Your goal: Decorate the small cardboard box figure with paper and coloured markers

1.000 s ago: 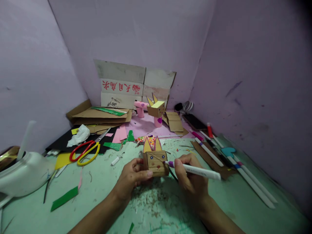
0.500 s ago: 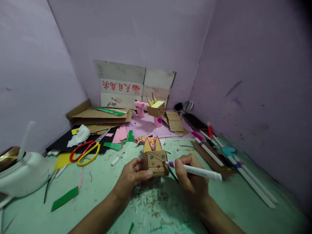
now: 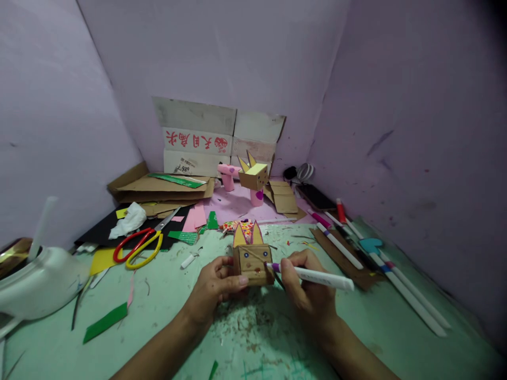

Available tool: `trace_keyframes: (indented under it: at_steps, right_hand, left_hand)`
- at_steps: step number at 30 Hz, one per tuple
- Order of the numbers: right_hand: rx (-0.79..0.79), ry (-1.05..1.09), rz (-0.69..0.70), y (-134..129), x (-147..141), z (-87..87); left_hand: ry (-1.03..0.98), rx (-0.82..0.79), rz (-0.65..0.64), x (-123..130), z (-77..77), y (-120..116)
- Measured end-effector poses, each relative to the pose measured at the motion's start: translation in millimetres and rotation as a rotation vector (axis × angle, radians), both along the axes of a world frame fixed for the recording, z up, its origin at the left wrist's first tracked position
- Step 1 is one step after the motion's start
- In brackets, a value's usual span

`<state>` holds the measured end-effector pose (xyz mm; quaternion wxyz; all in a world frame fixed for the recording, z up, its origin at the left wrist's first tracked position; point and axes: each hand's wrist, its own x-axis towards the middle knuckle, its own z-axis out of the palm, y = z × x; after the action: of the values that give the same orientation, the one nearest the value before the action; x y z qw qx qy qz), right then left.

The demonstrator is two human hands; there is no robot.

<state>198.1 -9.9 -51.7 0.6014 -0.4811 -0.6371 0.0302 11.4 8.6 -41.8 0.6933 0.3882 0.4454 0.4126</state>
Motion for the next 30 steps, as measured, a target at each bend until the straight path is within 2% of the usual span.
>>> trace_keyframes:
  at_steps: [21,30]
  right_hand:
    - [-0.031,0.093,0.046,1.2,-1.1,0.6]
    - [-0.097,0.318,0.111,-1.1,4.2,6.4]
  left_hand:
    - [0.006,0.001,-0.019,-0.4,-0.3,0.7]
    - [0.008,-0.001,-0.012,-0.4,0.3,0.9]
